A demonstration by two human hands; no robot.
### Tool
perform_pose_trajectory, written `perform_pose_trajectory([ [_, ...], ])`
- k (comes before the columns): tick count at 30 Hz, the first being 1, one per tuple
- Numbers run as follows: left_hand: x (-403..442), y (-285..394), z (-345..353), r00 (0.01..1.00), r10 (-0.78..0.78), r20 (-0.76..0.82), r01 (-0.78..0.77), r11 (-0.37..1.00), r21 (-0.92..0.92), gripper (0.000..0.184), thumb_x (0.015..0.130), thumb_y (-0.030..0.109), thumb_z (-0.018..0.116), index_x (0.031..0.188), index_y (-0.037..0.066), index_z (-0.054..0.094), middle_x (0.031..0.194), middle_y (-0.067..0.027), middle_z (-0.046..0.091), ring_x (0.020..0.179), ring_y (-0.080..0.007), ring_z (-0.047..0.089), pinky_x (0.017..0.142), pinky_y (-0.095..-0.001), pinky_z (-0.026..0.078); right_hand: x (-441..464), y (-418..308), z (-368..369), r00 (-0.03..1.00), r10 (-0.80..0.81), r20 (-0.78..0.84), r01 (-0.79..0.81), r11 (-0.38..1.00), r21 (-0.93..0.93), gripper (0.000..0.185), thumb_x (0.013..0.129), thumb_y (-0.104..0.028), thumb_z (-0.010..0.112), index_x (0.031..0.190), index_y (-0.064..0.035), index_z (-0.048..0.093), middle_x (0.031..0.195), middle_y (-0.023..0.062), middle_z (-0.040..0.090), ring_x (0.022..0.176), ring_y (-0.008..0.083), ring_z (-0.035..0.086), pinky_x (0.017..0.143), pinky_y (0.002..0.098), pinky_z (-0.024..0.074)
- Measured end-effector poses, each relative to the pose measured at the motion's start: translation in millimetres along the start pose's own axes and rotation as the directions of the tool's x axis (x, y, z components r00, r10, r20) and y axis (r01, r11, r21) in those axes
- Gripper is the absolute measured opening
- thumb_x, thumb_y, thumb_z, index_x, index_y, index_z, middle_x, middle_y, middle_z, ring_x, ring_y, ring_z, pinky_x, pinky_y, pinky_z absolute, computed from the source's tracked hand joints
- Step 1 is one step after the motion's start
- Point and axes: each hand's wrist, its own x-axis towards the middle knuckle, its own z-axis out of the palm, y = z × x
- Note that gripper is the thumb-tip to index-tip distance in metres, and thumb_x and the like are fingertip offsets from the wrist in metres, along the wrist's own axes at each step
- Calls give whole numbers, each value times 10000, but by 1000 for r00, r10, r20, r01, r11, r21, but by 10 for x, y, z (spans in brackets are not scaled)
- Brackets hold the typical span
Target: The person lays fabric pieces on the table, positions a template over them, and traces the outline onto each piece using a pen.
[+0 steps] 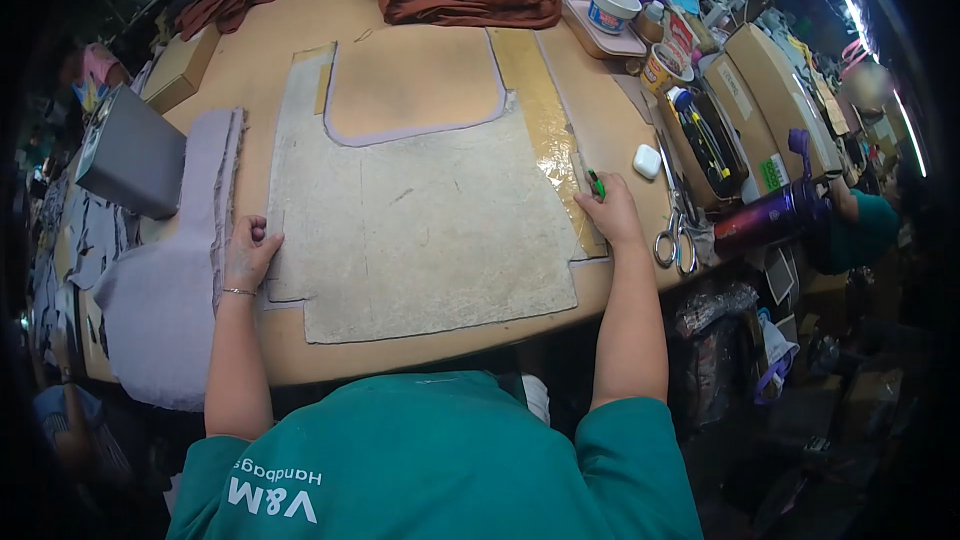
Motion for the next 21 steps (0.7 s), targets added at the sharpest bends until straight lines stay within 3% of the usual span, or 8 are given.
perform_pose_trajectory([
  [3,14,-23,26,1000,-4,-6,4,1000,-1,375,635,142,689,911,-15,489,800,-81,449,671,-157,443,605,-259,420,-1,-29,-27,999,18,34,-17,999,-31,411,667,-113,678,996,68,509,863,121,505,726,175,527,628,274,449],
  [6,29,-102,48,999,47,-24,-46,998,35,377,626,151,694,899,-13,494,803,-99,467,689,-185,459,621,-277,425,1,13,12,1000,-19,6,19,996,84,395,673,-77,668,995,82,503,870,107,501,761,163,525,631,264,452],
  [9,32,-113,42,997,64,-36,-63,997,44,375,617,157,696,891,-9,500,814,-117,484,716,-210,474,645,-295,427,21,21,16,998,45,43,-50,991,121,382,677,-45,656,1000,89,502,888,95,493,785,147,513,630,250,448],
  [13,0,-47,41,996,65,-63,-63,997,39,373,615,160,694,887,-11,503,821,-129,491,739,-231,476,672,-312,422,52,76,23,995,82,59,-88,991,104,372,677,-36,650,1002,80,511,826,71,505,723,119,494,609,226,433],
  [15,-12,-2,54,997,42,-66,-36,995,97,383,631,163,678,915,-22,499,845,-155,501,785,-271,488,721,-336,419,46,69,29,990,127,59,-135,979,153,369,675,-31,648,1002,77,514,782,62,516,681,110,484,597,221,425],
  [21,-35,125,150,992,-36,-118,66,962,266,430,646,188,671,961,-40,487,934,-206,492,904,-335,472,806,-371,386,25,-56,22,992,126,-26,-125,991,46,385,646,-70,672,968,76,520,704,54,523,618,115,480,584,246,424],
])
